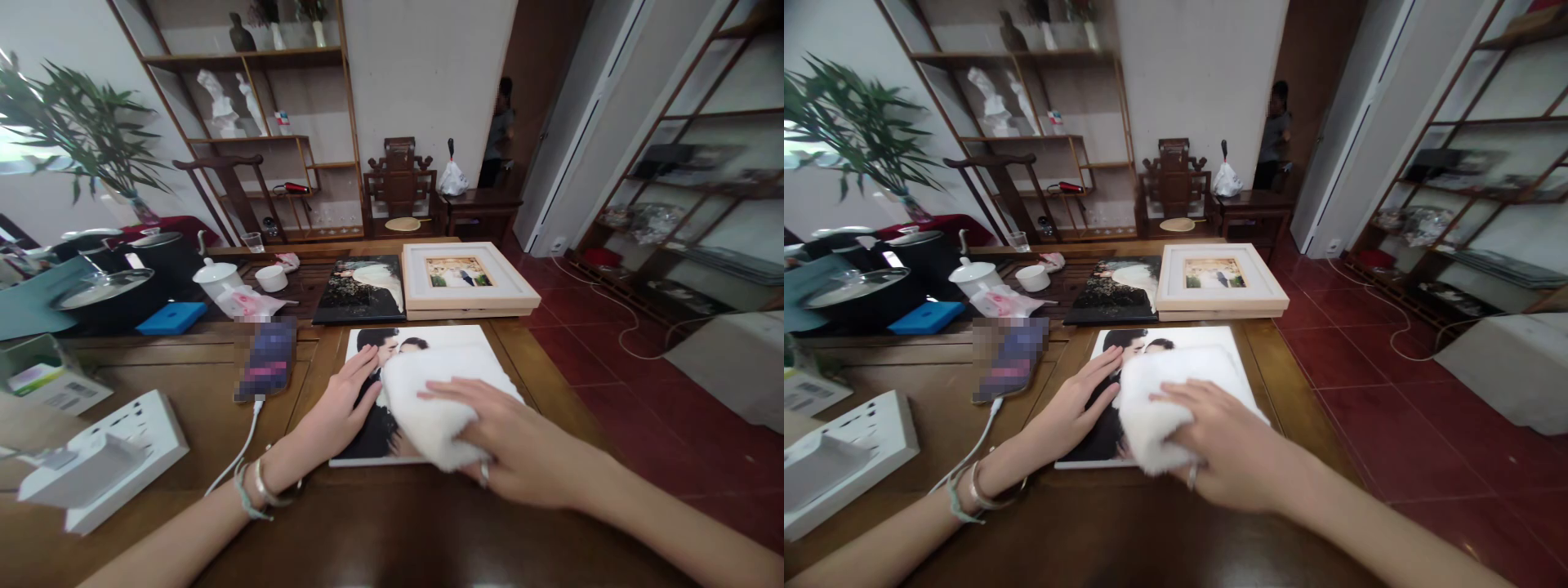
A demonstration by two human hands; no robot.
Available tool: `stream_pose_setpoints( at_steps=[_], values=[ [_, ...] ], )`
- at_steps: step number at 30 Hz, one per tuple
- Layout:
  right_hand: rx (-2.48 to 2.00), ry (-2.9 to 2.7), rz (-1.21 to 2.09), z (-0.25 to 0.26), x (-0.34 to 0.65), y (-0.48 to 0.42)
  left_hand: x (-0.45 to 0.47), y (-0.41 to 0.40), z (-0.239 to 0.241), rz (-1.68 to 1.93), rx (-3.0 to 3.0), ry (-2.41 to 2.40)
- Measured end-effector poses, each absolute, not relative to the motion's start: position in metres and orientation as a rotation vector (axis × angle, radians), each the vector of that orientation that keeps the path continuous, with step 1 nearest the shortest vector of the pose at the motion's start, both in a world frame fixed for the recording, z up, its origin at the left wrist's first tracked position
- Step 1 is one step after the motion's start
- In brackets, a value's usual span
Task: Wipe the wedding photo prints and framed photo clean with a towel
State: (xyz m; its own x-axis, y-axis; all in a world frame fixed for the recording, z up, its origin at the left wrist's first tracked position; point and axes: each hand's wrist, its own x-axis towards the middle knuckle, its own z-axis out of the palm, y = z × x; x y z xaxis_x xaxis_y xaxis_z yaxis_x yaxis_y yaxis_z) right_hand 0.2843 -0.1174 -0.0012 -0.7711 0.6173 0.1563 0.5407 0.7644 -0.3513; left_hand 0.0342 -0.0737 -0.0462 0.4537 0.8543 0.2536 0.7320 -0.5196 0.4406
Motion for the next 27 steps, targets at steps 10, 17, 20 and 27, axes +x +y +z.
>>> stream_pose_setpoints(
  at_steps=[10,17,20,27],
  values=[
    [-0.941,-2.603,0.174,-0.017,0.273,-0.052,0.033,-0.073,-0.049,0.7,2.432,1.356],
    [-0.828,-2.799,0.41,-0.006,0.27,-0.136,0.034,-0.073,-0.049,0.67,2.431,1.386],
    [-0.809,-2.797,0.462,-0.004,0.27,-0.16,0.034,-0.073,-0.049,0.661,2.433,1.397],
    [-1.031,-2.642,0.384,-0.003,0.281,-0.127,0.034,-0.073,-0.049,0.675,2.438,1.369]
  ],
)
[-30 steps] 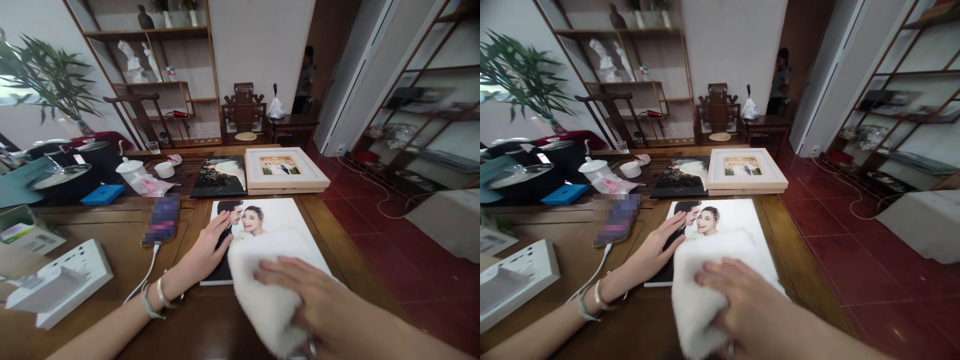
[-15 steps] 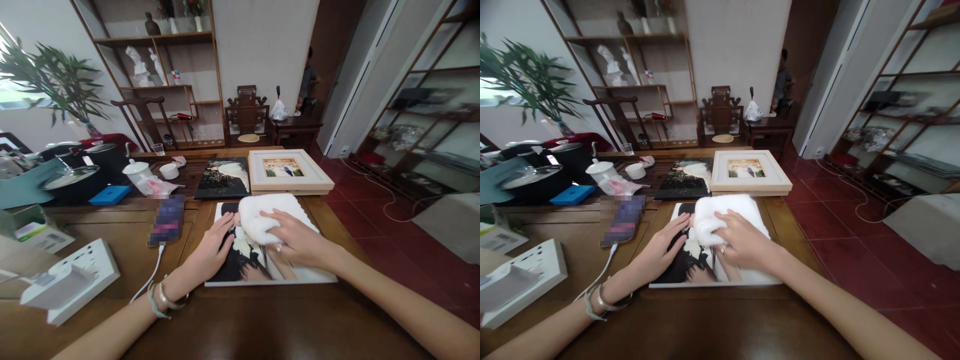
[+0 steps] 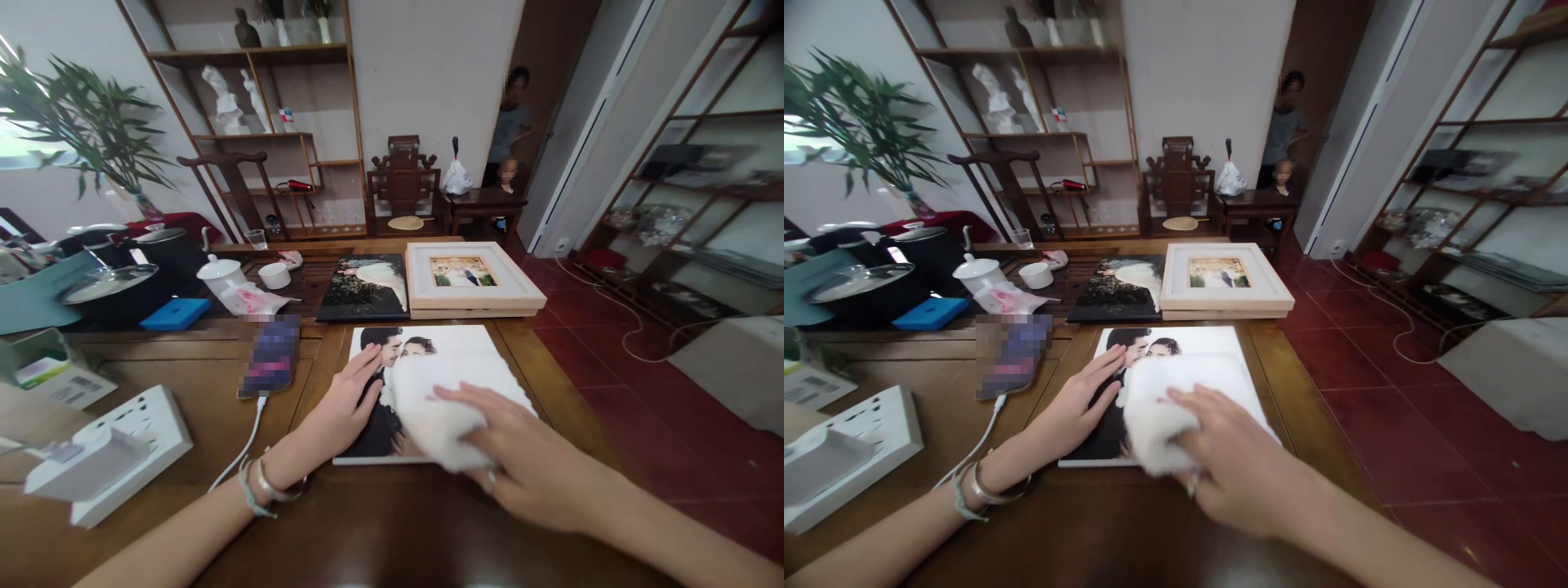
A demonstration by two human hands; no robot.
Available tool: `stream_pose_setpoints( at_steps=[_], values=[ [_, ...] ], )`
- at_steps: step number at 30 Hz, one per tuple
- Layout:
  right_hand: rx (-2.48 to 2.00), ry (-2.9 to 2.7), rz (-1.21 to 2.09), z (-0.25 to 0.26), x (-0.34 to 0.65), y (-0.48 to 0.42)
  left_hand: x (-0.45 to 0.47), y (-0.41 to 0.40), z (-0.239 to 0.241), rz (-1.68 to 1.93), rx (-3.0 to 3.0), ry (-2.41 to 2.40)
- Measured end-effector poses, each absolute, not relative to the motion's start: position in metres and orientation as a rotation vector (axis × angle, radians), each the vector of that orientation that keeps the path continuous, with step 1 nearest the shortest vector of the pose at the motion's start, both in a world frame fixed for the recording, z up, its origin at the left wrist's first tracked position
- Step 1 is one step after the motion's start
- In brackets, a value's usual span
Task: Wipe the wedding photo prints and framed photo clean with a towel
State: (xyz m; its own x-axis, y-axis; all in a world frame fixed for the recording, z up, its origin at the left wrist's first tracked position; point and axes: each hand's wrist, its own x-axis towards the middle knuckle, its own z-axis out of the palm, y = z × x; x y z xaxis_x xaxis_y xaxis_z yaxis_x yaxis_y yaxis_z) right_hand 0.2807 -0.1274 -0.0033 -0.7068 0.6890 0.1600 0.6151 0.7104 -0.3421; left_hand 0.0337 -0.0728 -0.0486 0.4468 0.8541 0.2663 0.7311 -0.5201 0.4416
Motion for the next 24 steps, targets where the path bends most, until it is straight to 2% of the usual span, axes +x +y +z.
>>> stream_pose_setpoints(
  at_steps=[4,10,15,18,20,24],
  values=[
    [-1.163,-2.442,0.388,-0.002,0.274,-0.082,0.034,-0.072,-0.052,0.711,2.44,1.354],
    [-1.01,-2.319,0.983,0.013,0.231,-0.028,0.036,-0.074,-0.047,0.716,2.428,1.349],
    [-0.984,-2.345,0.94,0.015,0.205,-0.012,0.038,-0.074,-0.04,0.749,2.419,1.303],
    [-1.038,-2.289,1.088,0.011,0.217,-0.016,0.036,-0.073,-0.042,0.762,2.425,1.293],
    [-1.032,-2.285,1.04,0.008,0.237,-0.023,0.035,-0.073,-0.045,0.754,2.433,1.301],
    [-1.091,-2.382,0.579,-0.003,0.289,-0.038,0.034,-0.073,-0.049,0.709,2.43,1.344]
  ],
)
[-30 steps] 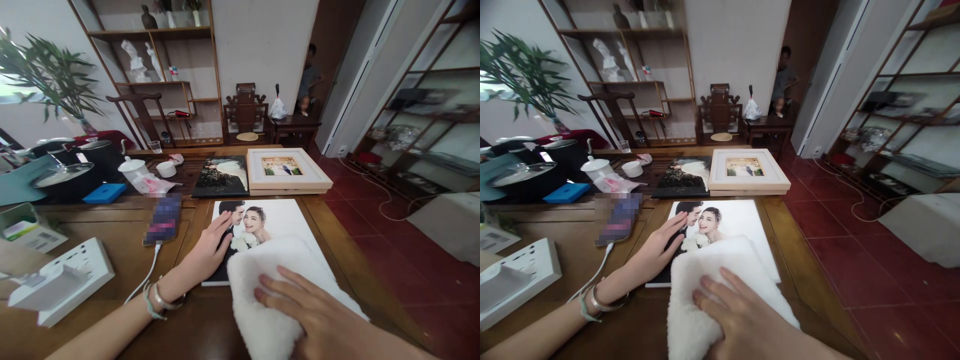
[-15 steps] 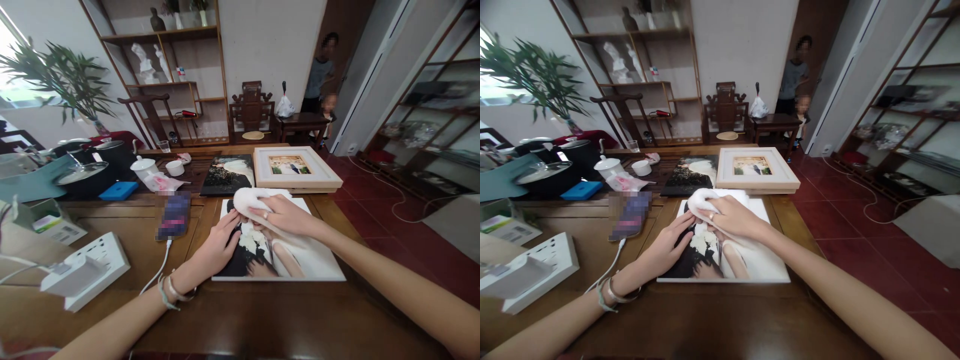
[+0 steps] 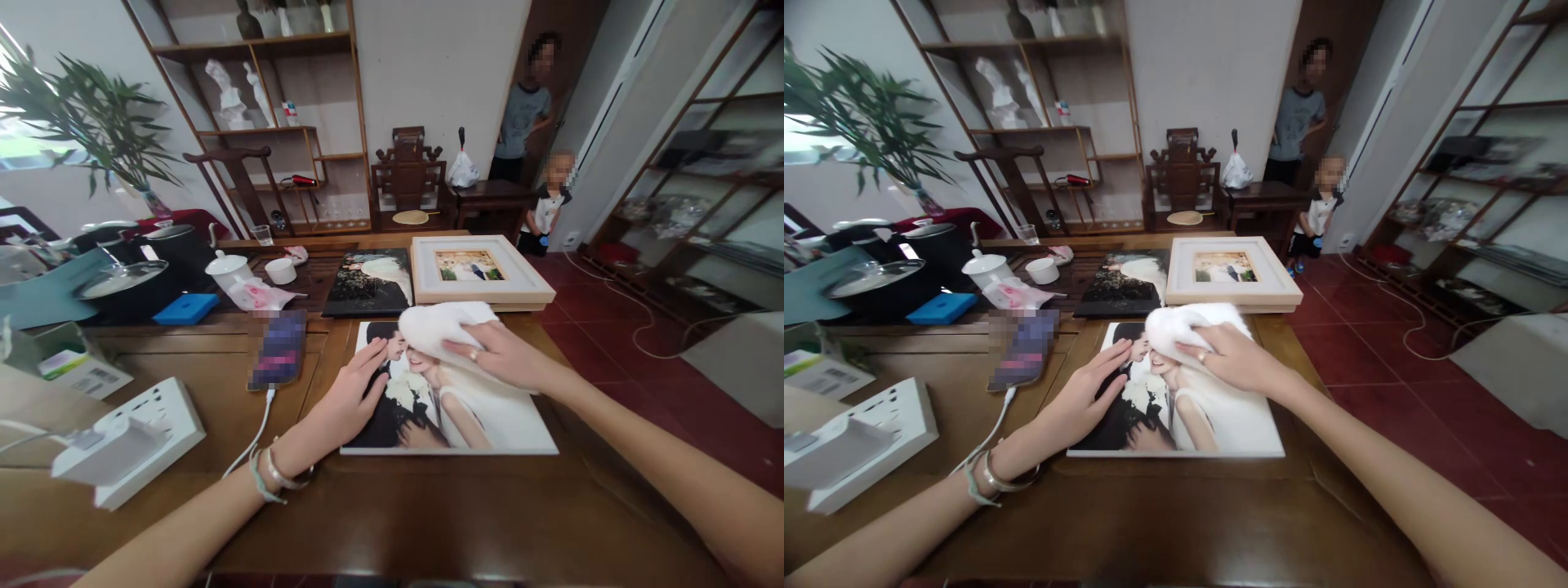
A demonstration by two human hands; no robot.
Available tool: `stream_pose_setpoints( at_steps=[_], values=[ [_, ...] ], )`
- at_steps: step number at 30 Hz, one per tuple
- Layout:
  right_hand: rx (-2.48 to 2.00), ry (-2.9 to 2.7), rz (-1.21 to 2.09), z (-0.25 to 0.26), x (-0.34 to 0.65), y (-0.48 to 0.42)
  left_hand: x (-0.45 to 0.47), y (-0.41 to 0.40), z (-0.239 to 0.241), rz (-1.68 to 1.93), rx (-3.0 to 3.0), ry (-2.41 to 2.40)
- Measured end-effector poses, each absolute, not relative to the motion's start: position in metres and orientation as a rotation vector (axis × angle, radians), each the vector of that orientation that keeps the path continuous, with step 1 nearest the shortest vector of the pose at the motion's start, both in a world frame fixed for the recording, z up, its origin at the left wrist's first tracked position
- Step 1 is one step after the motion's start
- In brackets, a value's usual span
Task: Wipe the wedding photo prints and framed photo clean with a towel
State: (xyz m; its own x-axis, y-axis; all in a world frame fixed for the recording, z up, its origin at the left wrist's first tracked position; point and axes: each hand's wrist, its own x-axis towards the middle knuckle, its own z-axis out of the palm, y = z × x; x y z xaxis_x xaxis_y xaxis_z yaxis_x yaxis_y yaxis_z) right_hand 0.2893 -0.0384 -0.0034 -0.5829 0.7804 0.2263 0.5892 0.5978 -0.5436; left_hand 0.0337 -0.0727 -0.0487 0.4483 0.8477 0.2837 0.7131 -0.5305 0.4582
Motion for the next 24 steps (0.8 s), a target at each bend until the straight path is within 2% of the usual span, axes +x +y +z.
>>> stream_pose_setpoints(
  at_steps=[3,6,10,14,19,24],
  values=[
    [-1.221,-2.427,0.293,-0.018,0.322,-0.051,0.034,-0.073,-0.048,0.687,2.409,1.38],
    [-1.092,-2.516,0.062,-0.031,0.334,-0.073,0.034,-0.074,-0.047,0.686,2.395,1.406],
    [-0.914,-2.658,-0.032,-0.038,0.321,-0.125,0.033,-0.073,-0.047,0.678,2.408,1.417],
    [-0.774,-2.653,0.029,-0.041,0.306,-0.164,0.033,-0.073,-0.047,0.628,2.416,1.443],
    [-0.943,-2.646,0.034,-0.035,0.312,-0.128,0.035,-0.075,-0.044,0.589,2.418,1.463],
    [-1.193,-2.57,-0.126,-0.031,0.319,-0.071,0.034,-0.075,-0.046,0.622,2.399,1.459]
  ],
)
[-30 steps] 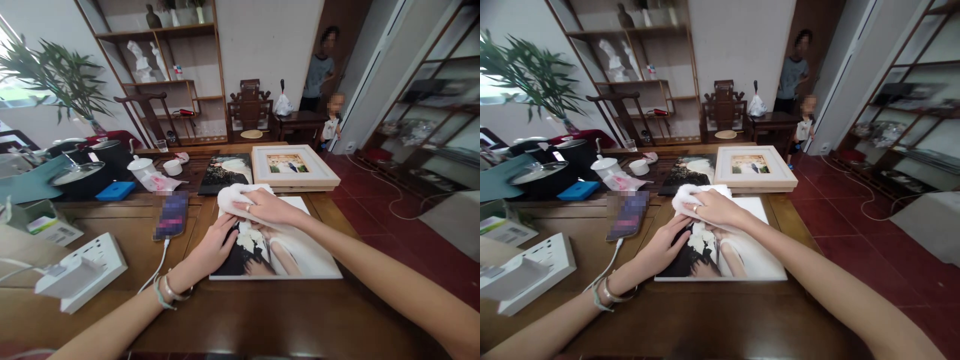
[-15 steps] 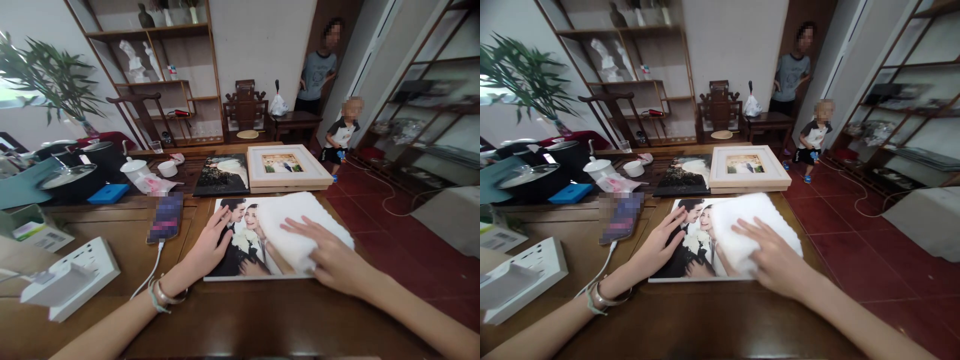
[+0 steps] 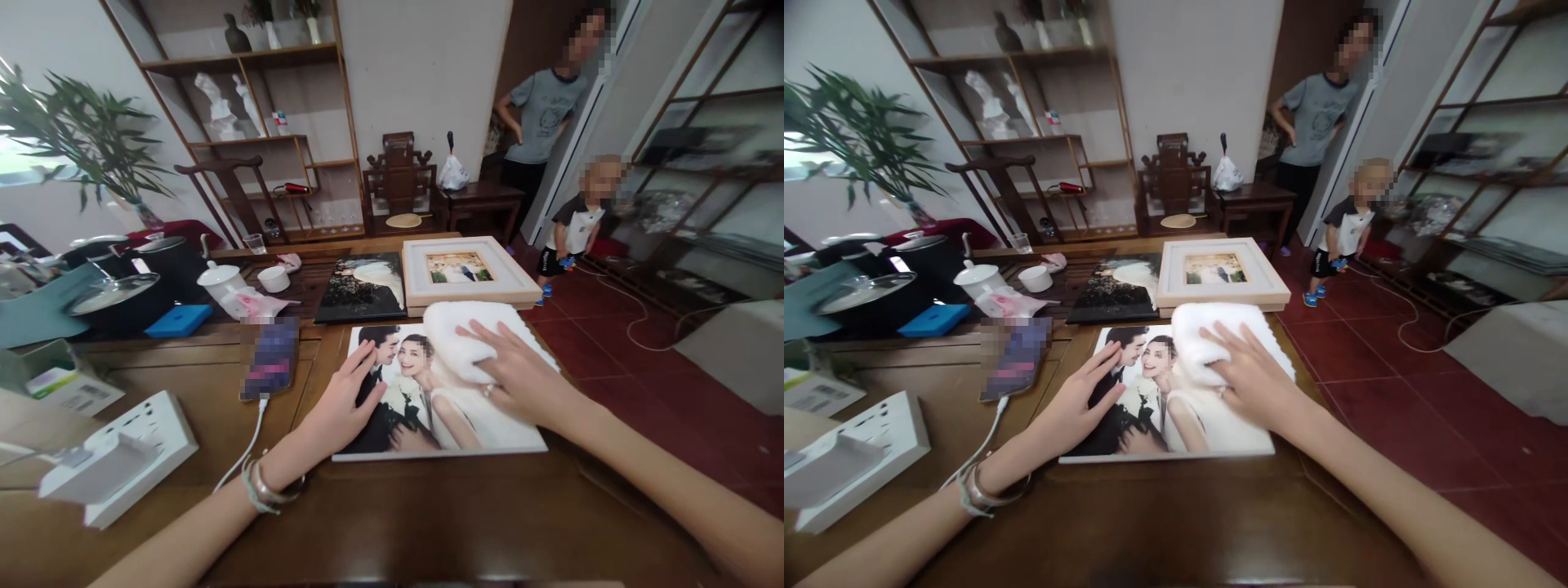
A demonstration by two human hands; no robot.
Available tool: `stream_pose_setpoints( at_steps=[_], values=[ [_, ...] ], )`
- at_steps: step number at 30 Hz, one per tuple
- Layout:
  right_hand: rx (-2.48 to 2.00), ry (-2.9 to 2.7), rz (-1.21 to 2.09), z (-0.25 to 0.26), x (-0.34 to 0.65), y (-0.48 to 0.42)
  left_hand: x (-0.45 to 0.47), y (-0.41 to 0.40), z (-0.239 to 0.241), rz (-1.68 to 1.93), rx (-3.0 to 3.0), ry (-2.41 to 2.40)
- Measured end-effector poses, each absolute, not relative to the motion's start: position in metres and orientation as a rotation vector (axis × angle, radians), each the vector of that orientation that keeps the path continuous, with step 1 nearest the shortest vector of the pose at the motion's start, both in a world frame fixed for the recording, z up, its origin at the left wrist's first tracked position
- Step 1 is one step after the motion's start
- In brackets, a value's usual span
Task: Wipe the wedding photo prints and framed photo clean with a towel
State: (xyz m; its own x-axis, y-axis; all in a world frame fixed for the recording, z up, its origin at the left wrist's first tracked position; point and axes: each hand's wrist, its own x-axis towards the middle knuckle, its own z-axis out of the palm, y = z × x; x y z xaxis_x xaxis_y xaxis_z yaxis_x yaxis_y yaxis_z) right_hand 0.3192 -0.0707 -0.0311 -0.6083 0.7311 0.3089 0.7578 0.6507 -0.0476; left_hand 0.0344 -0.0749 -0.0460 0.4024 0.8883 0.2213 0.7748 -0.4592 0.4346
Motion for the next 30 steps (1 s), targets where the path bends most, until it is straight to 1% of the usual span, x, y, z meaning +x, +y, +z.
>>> stream_pose_setpoints(
  at_steps=[4,9,12,15,17,21,24,27,30],
  values=[
    [-1.271,-2.556,-0.232,-0.038,0.307,-0.083,0.034,-0.074,-0.051,0.657,2.375,1.469],
    [-1.033,-2.625,-0.226,-0.04,0.294,-0.153,0.035,-0.074,-0.052,0.637,2.37,1.494],
    [-0.879,-2.69,-0.193,-0.036,0.295,-0.175,0.035,-0.074,-0.051,0.616,2.399,1.474],
    [-0.857,-2.721,-0.042,-0.032,0.298,-0.16,0.034,-0.074,-0.05,0.614,2.418,1.449],
    [-0.945,-2.69,0.036,-0.031,0.302,-0.135,0.033,-0.074,-0.05,0.612,2.414,1.442],
    [-1.112,-2.601,-0.007,-0.034,0.312,-0.076,0.033,-0.074,-0.05,0.607,2.411,1.422],
    [-1.128,-2.606,-0.08,-0.035,0.317,-0.051,0.033,-0.074,-0.05,0.607,2.404,1.422],
    [-1.102,-2.64,-0.091,-0.034,0.314,-0.061,0.034,-0.074,-0.052,0.636,2.384,1.436],
    [-1.059,-2.688,-0.017,-0.032,0.306,-0.103,0.034,-0.075,-0.054,0.654,2.36,1.458]
  ],
)
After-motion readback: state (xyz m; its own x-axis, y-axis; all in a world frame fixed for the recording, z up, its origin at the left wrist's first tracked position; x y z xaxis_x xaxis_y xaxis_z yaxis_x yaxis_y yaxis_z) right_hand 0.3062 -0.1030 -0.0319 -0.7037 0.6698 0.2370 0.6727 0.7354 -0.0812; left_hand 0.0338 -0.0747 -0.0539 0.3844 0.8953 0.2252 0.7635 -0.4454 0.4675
